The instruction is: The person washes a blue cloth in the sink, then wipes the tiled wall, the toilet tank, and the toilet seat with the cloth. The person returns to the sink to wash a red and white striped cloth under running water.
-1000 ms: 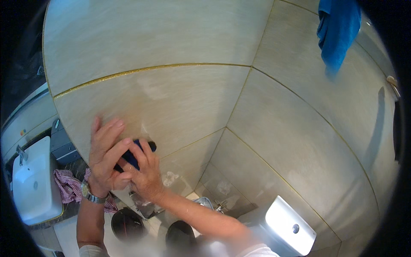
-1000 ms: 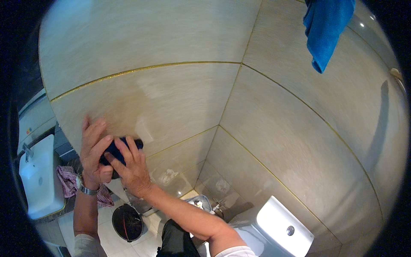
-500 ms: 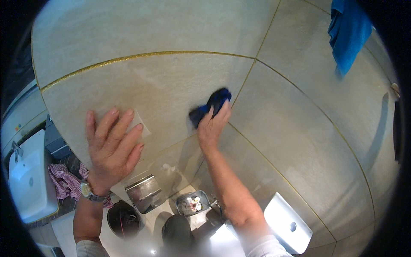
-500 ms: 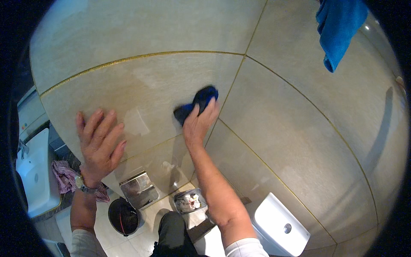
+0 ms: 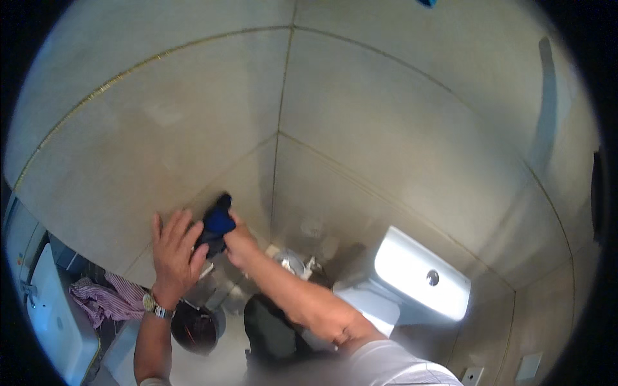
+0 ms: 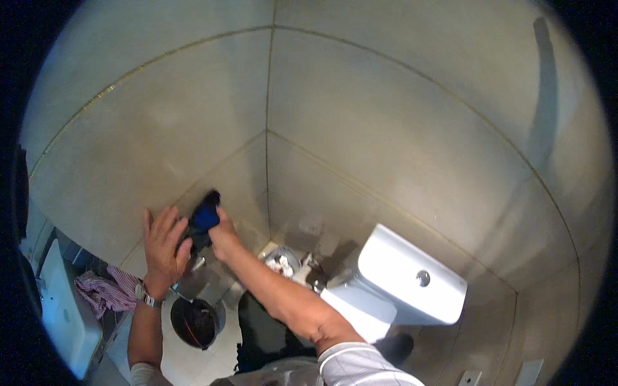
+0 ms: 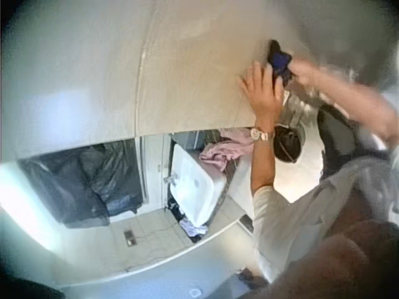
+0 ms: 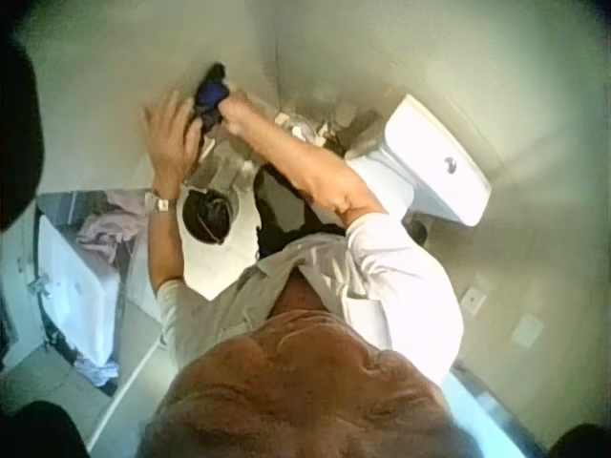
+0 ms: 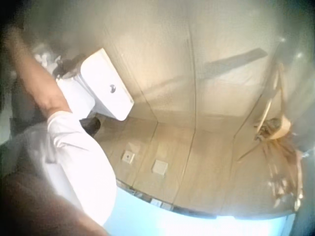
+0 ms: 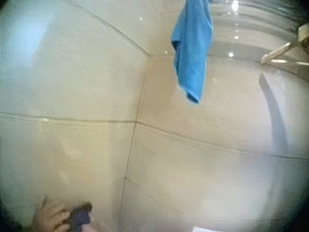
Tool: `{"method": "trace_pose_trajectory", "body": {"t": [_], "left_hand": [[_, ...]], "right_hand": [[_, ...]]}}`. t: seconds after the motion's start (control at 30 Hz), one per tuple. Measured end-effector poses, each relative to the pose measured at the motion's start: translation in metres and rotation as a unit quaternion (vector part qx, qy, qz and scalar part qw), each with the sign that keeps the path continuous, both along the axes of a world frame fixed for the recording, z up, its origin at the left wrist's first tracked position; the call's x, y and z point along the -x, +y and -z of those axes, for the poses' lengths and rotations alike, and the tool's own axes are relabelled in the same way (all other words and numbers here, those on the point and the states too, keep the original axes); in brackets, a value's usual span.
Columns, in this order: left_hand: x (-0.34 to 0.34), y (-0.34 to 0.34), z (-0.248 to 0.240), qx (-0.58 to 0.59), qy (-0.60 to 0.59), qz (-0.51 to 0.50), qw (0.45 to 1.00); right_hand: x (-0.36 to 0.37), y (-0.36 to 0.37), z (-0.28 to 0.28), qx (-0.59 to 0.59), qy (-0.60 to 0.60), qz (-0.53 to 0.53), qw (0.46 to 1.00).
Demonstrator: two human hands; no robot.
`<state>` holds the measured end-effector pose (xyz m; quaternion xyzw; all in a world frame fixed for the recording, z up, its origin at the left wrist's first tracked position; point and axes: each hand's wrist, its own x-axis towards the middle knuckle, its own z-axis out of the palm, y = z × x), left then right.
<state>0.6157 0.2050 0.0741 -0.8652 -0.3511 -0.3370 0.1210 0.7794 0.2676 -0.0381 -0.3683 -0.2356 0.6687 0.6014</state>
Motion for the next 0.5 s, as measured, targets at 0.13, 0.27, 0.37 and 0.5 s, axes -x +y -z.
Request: {"method": "trace_pose_trajectory", "body": {"t": [0.13, 0.27, 0.37, 0.5], "left_hand": [[-0.056, -0.007, -0.003, 0.184, -0.227, 0.102, 0.951], [-0.142, -0.002, 0.003, 0.372, -0.473, 0.23, 0.765], [-0.217, -0.026, -0.008, 0.46, -0.504, 0.289, 0.672], [-0.287, -0.051, -0.005, 0.482, -0.487, 0.331, 0.649]], "right_hand": [[-0.073, -0.046, -0.083, -0.183, -0.145, -0.024, 0.972], [-0.137, -0.094, -0.145, -0.335, -0.51, 0.088, 0.787], [-0.186, -0.136, -0.157, -0.338, -0.617, 0.116, 0.702], [-0.247, -0.19, -0.169, -0.233, -0.581, 0.125, 0.77]]}}
